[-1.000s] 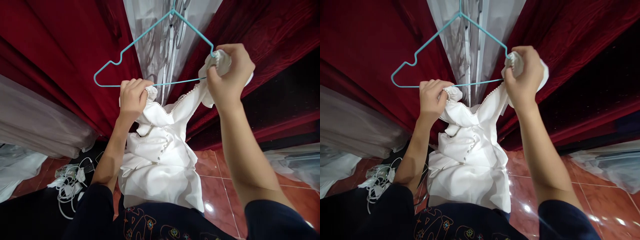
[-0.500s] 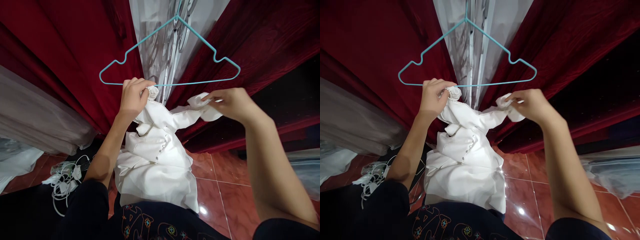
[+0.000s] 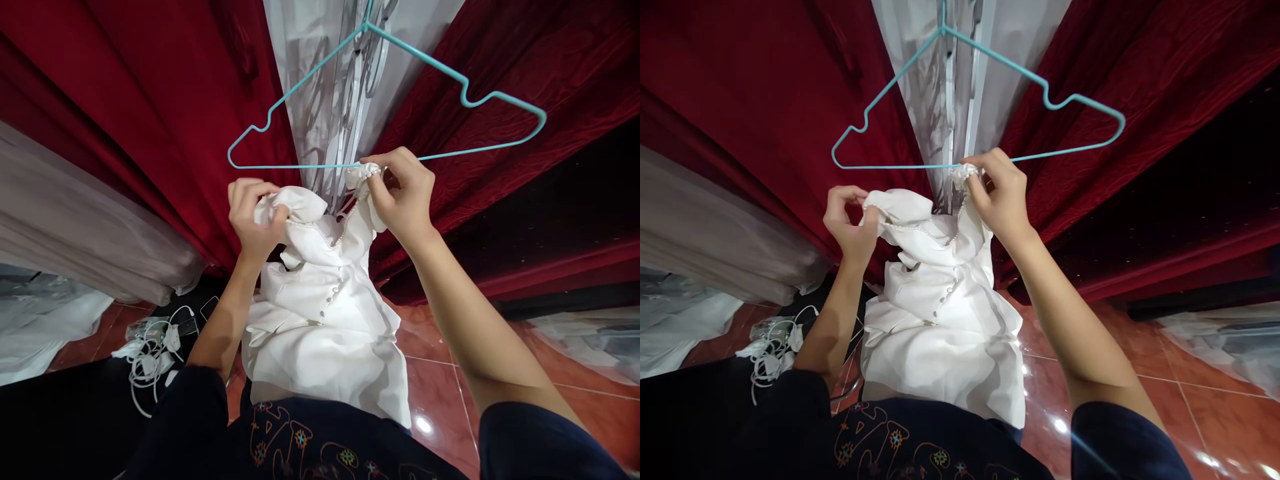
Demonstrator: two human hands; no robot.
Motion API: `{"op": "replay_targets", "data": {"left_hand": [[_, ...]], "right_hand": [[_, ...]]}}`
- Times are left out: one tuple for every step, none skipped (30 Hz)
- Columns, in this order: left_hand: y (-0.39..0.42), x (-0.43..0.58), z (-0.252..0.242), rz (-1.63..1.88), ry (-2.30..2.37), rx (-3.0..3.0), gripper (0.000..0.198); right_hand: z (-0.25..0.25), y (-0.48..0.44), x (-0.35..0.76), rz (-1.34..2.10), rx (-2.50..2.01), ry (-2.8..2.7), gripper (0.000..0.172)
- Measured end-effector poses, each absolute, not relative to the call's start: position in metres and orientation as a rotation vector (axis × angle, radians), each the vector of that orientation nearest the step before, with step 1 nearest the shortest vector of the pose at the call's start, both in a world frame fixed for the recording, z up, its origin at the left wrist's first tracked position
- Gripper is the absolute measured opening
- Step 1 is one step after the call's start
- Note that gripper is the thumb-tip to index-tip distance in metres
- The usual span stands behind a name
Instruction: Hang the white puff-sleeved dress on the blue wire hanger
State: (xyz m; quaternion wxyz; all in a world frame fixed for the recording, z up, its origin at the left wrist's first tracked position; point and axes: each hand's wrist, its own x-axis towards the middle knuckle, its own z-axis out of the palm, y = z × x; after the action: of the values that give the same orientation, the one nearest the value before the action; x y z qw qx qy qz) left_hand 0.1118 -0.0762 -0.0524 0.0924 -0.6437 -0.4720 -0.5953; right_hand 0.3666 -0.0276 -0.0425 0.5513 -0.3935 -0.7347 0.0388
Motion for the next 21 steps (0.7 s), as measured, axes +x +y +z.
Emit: {"op": "replay_targets", "data": {"left_hand": [[-0.078, 0.103, -0.059, -1.847, -1.506, -1.844, 0.015], [-0.077, 0.092, -0.064, -1.923, -1.631, -1.809, 0.017], [-0.073, 0.081, -0.067, -1.997, -1.761, -1.783, 0.019], [-0.065, 0.069, -0.066, -2.066, -1.868, -1.755, 0.022], [-0.055, 0.058, -0.062, -2.122, -1.938, -1.726, 0.024], [-0.043, 0.048, -0.055, -2.164, -1.965, -1.666, 0.027], [-0.03, 0.039, -0.045, -2.177, -1.955, -1.618, 0.03], [-0.017, 0.033, -0.033, -2.165, -1.933, -1.586, 0.033], [-0.007, 0.029, -0.021, -2.165, -1.891, -1.476, 0.038], [0.0, 0.027, -0.009, -2.135, -1.801, -1.505, 0.037], [0.004, 0.029, 0.001, -2.13, -1.712, -1.5, 0.034], [0.004, 0.033, 0.009, -2.109, -1.671, -1.54, 0.027], [0.0, 0.04, 0.015, -2.08, -1.639, -1.613, 0.02], [-0.007, 0.048, 0.018, -2.046, -1.625, -1.699, 0.014], [-0.015, 0.057, 0.019, -1.997, -1.616, -1.811, 0.015], [-0.023, 0.066, 0.019, -1.936, -1.589, -1.93, 0.018], [-0.03, 0.074, 0.019, -1.869, -1.548, -2.049, 0.02], [-0.035, 0.081, 0.019, -1.812, -1.506, -2.144, 0.022], [-0.037, 0.087, 0.019, -1.76, -1.466, -2.218, 0.023], [-0.036, 0.091, 0.021, -1.706, -1.429, -2.275, 0.024], [-0.033, 0.093, 0.023, -1.649, -1.394, -2.318, 0.025]], "right_hand": [[-0.043, -0.027, 0.367, 0.097, -0.934, -1.741, 0.025], [-0.043, -0.027, 0.367, 0.1, -0.942, -1.743, 0.025], [-0.042, -0.026, 0.368, 0.098, -0.955, -1.745, 0.024], [-0.041, -0.027, 0.368, 0.095, -0.969, -1.746, 0.023], [-0.04, -0.027, 0.369, 0.089, -0.986, -1.746, 0.023], [-0.039, -0.027, 0.369, 0.083, -1.0, -1.748, 0.023], [-0.039, -0.028, 0.369, 0.077, -1.009, -1.751, 0.024], [-0.039, -0.029, 0.37, 0.071, -1.013, -1.753, 0.025], [-0.039, -0.029, 0.37, 0.066, -1.012, -1.754, 0.025], [-0.039, -0.03, 0.37, 0.064, -1.01, -1.753, 0.026], [-0.039, -0.03, 0.371, 0.066, -1.007, -1.751, 0.026], [-0.04, -0.031, 0.37, 0.072, -1.004, -1.749, 0.027], [-0.04, -0.031, 0.37, 0.082, -1.001, -1.747, 0.028], [-0.04, -0.031, 0.369, 0.093, -1.0, -1.745, 0.028], [-0.04, -0.031, 0.368, 0.104, -0.999, -1.741, 0.028], [-0.04, -0.031, 0.368, 0.109, -0.996, -1.734, 0.027], [-0.039, -0.031, 0.367, 0.11, -0.991, -1.725, 0.025], [-0.039, -0.031, 0.366, 0.107, -0.985, -1.715, 0.023], [-0.039, -0.031, 0.366, 0.102, -0.981, -1.707, 0.021], [-0.039, -0.031, 0.365, 0.095, -0.98, -1.703, 0.02], [-0.039, -0.031, 0.366, 0.089, -0.982, -1.704, 0.02]]}}
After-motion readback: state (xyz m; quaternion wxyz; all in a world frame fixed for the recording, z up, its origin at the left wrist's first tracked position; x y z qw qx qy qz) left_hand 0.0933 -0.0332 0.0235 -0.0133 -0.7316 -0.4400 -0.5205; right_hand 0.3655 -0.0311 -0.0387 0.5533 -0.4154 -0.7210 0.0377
